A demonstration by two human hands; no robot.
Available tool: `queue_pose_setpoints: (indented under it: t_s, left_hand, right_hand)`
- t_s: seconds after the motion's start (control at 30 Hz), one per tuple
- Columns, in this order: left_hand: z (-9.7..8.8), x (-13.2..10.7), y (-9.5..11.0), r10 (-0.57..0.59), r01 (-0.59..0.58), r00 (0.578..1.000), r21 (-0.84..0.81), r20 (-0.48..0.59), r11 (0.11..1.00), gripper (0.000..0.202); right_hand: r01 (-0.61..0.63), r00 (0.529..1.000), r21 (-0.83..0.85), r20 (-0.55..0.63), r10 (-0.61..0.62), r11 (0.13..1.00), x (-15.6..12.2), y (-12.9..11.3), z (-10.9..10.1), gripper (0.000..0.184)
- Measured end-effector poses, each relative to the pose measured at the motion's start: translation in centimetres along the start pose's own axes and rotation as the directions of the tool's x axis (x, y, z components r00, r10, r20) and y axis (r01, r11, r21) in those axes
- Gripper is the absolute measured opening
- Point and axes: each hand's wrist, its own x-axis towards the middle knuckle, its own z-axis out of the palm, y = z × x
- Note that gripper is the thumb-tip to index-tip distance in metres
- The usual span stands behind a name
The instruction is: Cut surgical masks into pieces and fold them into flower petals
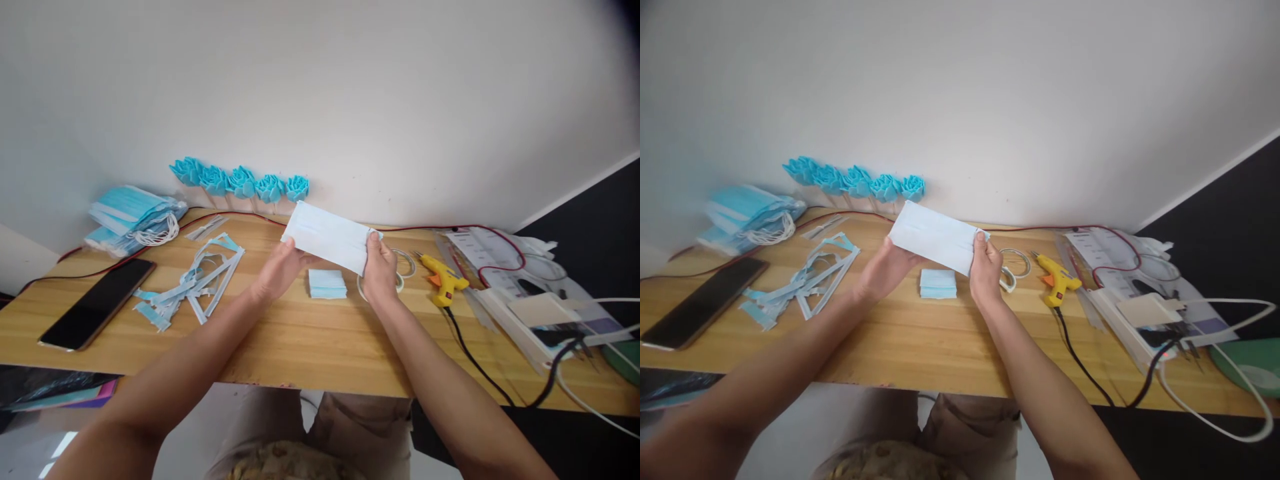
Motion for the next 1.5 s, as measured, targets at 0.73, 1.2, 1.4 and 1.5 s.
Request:
queue_pose_setpoints:
  t_s: [0.73,1.2,1.4,1.5]
  left_hand:
    - [1.2,-0.6,-1.1,-0.068,0.065,0.938,-0.019,-0.341,0.998,0.057]
    - [-2.4,1.3,3.0,0.112,-0.046,0.955,0.235,-0.276,0.971,0.041]
    - [-2.8,1.4,3.1,0.163,0.06,0.929,0.569,-0.333,0.82,0.035]
    - [-2.8,1.2,2.3,0.161,0.065,0.922,0.551,-0.351,0.832,0.038]
  right_hand:
    - [0.035,0.919,-0.052,0.393,-0.012,0.998,-1.9,-0.9,0.3,0.039]
    - [0.012,0.943,-0.073,0.333,0.014,0.997,-0.7,-0.2,-0.4,0.035]
    - [-0.003,0.943,-0.118,0.329,0.042,0.993,-0.6,-0.1,-0.4,0.034]
    - [0.019,0.976,-0.073,0.219,-0.003,0.997,-0.4,0.0,-0.4,0.035]
